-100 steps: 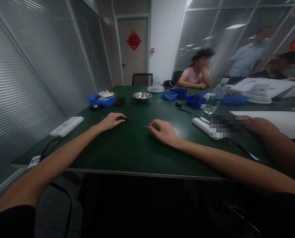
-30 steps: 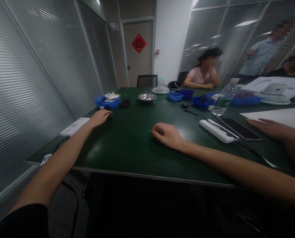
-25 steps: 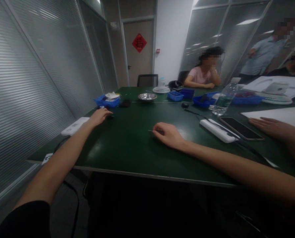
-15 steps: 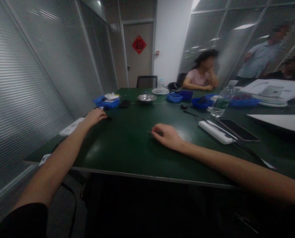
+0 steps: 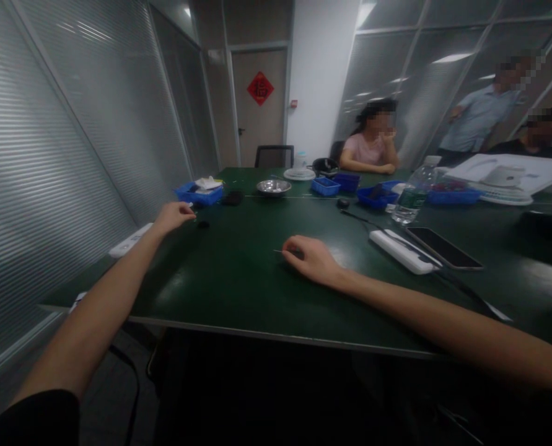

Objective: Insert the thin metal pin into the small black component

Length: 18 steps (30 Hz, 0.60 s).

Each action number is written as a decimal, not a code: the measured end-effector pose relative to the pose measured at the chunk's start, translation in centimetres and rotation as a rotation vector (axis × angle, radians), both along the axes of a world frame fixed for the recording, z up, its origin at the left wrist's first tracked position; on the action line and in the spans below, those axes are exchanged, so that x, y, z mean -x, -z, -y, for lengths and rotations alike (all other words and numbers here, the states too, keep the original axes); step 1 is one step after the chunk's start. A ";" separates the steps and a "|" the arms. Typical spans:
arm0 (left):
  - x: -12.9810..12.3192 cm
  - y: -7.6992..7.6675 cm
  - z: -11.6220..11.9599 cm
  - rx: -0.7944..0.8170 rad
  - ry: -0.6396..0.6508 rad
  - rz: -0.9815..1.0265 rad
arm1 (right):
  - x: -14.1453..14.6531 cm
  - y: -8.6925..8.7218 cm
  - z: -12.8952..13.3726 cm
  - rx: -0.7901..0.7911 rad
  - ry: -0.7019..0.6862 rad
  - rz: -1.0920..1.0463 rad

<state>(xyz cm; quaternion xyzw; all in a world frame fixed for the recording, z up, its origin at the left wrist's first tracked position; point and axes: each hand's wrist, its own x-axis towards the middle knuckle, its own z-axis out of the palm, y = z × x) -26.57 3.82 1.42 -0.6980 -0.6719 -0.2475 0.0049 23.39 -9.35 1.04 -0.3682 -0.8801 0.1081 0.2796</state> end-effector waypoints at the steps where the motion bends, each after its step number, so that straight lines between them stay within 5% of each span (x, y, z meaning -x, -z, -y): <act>1: 0.0 0.0 -0.1 0.014 0.013 0.050 | 0.0 0.0 0.0 -0.004 0.000 -0.001; 18: -2.0 0.0 -0.5 0.197 0.096 0.049 | 0.1 0.2 -0.1 -0.011 -0.004 0.004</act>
